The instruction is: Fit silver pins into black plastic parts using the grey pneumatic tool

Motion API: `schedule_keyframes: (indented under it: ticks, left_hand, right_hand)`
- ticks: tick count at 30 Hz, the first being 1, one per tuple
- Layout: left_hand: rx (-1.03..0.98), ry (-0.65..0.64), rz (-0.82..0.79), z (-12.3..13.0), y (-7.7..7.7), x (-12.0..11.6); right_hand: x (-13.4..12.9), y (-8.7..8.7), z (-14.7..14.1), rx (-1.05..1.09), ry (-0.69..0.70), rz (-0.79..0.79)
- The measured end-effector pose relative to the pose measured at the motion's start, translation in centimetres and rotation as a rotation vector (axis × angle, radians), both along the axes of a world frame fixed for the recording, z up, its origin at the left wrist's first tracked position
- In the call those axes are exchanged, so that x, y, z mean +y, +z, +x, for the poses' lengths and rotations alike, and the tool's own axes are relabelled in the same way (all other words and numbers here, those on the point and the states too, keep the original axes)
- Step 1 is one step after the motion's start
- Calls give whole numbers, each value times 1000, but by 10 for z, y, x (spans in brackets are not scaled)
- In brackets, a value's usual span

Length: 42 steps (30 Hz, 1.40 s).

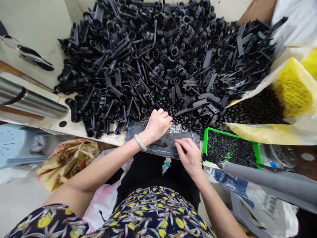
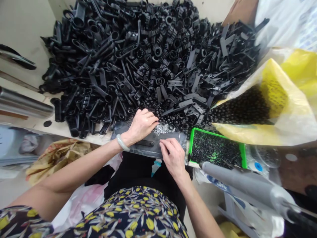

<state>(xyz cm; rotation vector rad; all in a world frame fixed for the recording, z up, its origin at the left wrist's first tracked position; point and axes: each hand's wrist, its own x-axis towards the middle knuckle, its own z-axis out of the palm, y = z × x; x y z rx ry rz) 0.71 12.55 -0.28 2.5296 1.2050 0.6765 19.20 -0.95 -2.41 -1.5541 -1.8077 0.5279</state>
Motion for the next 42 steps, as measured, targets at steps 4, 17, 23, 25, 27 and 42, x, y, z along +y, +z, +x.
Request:
schedule_keyframes:
  ticks: [4, 17, 23, 25, 27, 42]
  left_hand:
    - [-341, 85, -231, -19, 17, -31]
    - [-626, 257, -454, -13, -32, -118]
    - [-627, 261, -430, -16, -38, -119]
    - [-592, 249, -381, -17, -39, -118]
    - [-556, 235, -320, -18, -40, -117]
    - [-485, 198, -90, -13, -42, -116]
  right_hand:
    - [20, -2, -4, -144, -17, -13]
    - [30, -14, -20, -298, -103, 34]
    - [28, -15, -17, -193, -72, 19]
    - [27, -17, -16, -185, -76, 10]
    - [27, -18, -16, -176, -71, 1]
    - [8, 2, -19, 203, 102, 152]
